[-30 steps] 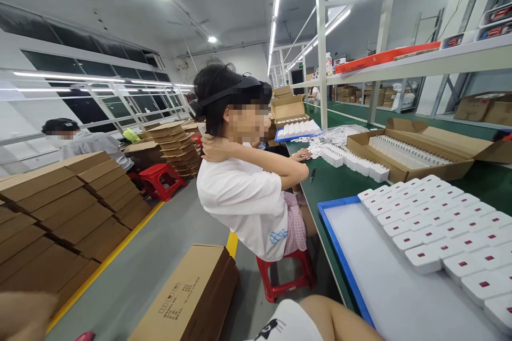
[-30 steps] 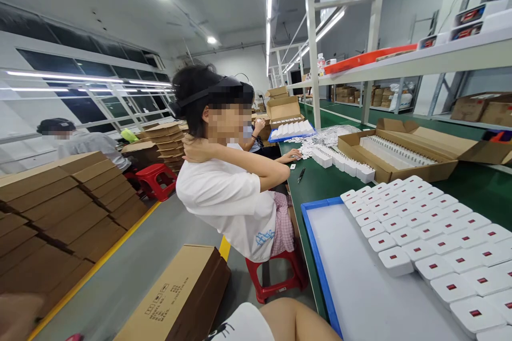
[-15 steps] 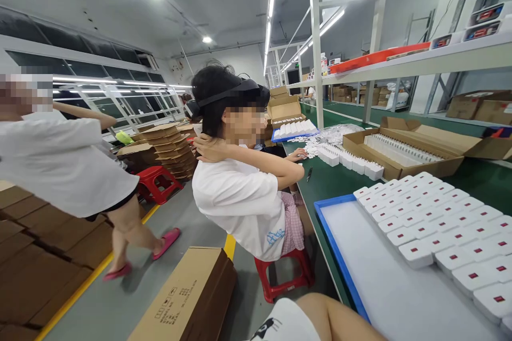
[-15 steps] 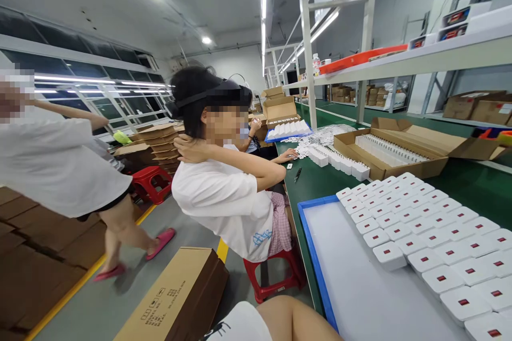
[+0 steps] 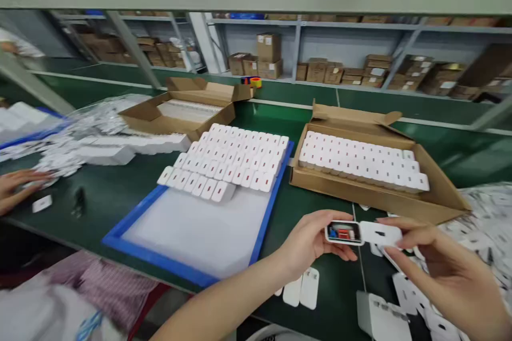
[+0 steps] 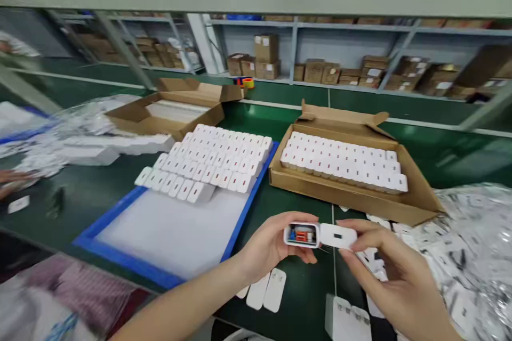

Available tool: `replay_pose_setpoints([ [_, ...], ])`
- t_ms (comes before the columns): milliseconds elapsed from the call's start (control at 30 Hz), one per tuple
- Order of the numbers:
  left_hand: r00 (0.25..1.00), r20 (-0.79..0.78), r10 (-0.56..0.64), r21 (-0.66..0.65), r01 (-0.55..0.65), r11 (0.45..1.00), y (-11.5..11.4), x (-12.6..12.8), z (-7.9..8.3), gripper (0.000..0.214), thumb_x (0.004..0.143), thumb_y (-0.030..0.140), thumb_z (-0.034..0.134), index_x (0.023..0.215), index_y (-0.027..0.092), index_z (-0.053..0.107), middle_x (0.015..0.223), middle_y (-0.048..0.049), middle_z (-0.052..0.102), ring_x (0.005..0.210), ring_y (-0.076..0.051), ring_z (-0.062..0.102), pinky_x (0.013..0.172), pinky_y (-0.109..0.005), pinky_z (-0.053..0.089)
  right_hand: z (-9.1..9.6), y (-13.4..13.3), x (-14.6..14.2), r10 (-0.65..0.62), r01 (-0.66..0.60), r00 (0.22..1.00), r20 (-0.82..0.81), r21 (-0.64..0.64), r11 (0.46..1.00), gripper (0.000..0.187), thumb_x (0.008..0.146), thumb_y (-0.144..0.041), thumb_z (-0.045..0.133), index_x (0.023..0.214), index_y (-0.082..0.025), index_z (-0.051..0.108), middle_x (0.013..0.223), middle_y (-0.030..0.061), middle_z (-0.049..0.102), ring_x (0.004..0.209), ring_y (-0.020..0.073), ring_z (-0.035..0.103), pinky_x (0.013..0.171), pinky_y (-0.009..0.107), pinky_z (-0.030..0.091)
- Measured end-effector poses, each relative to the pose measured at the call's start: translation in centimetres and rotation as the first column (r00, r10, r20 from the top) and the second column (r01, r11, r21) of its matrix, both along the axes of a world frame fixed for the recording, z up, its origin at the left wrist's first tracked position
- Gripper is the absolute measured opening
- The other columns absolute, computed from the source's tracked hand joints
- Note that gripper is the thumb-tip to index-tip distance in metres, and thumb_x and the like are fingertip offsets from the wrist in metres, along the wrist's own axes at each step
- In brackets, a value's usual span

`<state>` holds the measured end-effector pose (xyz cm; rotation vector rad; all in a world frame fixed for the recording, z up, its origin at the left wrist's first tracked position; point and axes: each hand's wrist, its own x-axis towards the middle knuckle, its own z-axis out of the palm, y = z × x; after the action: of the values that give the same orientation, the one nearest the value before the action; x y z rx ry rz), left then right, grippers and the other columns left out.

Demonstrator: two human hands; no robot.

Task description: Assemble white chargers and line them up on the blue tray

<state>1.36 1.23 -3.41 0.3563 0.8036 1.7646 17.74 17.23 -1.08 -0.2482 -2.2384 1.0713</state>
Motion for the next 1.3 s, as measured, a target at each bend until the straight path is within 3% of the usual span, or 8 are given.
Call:
replay_pose_setpoints([
  [200,0.992,-0.121,0.018,-0.049,-0.024,0.999,-1.0,-0.1,0.9,0.053,0.09,0.051,0.057,0.115,0.006,0.067,0.086,-0.0158,0.073,0.068,-0.021,0.071,0.067,-0.029,0.052,1.3,-1.0,-0.5,-0.025,0.042,0.978,-0.208,0.078,0.996,0.027,0.08,-0.002,0.069,0.096,-0.023,0.064,0.119,0.0088,0.066,0.11,0.0229,0.064,0.091,0.032,0.053],
  [467,0.979,-0.206,0.001,-0.075,-0.016,0.997,-0.8,0.2,0.8,0.061,0.084,0.061,0.062,0.112,0.007,0.067,0.082,-0.0109,0.07,0.063,-0.019,0.067,0.065,-0.03,0.05,1.6,-2.3,-2.1,0.229,-0.177,0.972,-0.057,0.468,0.866,0.028,0.083,0.003,0.061,0.101,-0.019,0.059,0.118,0.0119,0.064,0.113,0.0215,0.061,0.092,0.032,0.053],
  [633,0.965,-0.257,0.04,-0.049,-0.055,0.997,-1.2,0.3,1.0,0.059,0.088,0.061,0.057,0.114,0.01,0.065,0.084,-0.0082,0.069,0.068,-0.018,0.066,0.069,-0.031,0.051,1.4,-2.9,-2.9,0.26,-0.177,0.963,-0.07,0.563,0.807,0.047,0.083,0.006,0.056,0.124,-0.015,0.061,0.121,0.0165,0.063,0.114,0.0246,0.061,0.09,0.037,0.056],
  [900,0.907,-0.421,0.017,-0.053,-0.043,0.998,-1.6,0.3,1.7,0.052,0.091,0.058,0.056,0.117,0.015,0.065,0.096,-0.0077,0.067,0.074,-0.015,0.062,0.075,-0.03,0.052,1.3,-2.8,-2.9,0.3,-0.217,0.953,-0.033,0.615,0.758,0.062,0.08,0.008,0.058,0.137,-0.017,0.056,0.129,0.0178,0.059,0.116,0.0294,0.058,0.091,0.045,0.054],
  [1000,0.86,-0.511,0.0,-0.078,-0.046,0.996,-1.7,0.4,1.9,0.049,0.094,0.053,0.051,0.122,0.014,0.061,0.105,-0.0103,0.066,0.075,-0.015,0.061,0.076,-0.03,0.052,1.3,-3.0,-2.6,0.271,-0.238,0.963,-0.002,0.47,0.85,0.055,0.085,0.001,0.058,0.136,-0.02,0.057,0.132,0.0152,0.058,0.119,0.0276,0.057,0.095,0.042,0.054],
  [1100,0.817,-0.577,-0.02,-0.109,-0.053,0.993,-1.8,0.5,1.8,0.049,0.097,0.051,0.046,0.128,0.013,0.056,0.103,-0.011,0.066,0.077,-0.017,0.062,0.076,-0.031,0.053,1.3,-3.2,-2.8,0.116,-0.12,0.991,0.068,0.062,0.991,0.04,0.093,-0.016,0.06,0.131,-0.027,0.059,0.128,0.0104,0.061,0.111,0.0219,0.062,0.086,0.031,0.059],
  [1200,0.781,-0.625,-0.001,-0.094,-0.074,0.993,-1.9,0.6,1.7,0.047,0.098,0.05,0.043,0.126,0.014,0.055,0.105,-0.0106,0.065,0.076,-0.016,0.062,0.074,-0.029,0.054,1.3,-3.2,-3.2,0.108,-0.056,0.979,0.174,-0.276,0.96,0.024,0.094,-0.028,0.063,0.118,-0.03,0.065,0.116,0.0067,0.064,0.1,0.0181,0.066,0.08,0.025,0.06],
  [1300,0.749,-0.662,0.023,-0.071,-0.093,0.993,-2.0,0.5,1.6,0.043,0.1,0.048,0.041,0.125,0.017,0.055,0.105,-0.0094,0.065,0.076,-0.015,0.062,0.072,-0.028,0.054,1.4,-3.1,-3.6,0.194,-0.099,0.962,0.19,-0.421,0.902,0.023,0.092,-0.031,0.066,0.114,-0.029,0.066,0.114,0.0065,0.064,0.1,0.0188,0.066,0.083,0.026,0.06],
])
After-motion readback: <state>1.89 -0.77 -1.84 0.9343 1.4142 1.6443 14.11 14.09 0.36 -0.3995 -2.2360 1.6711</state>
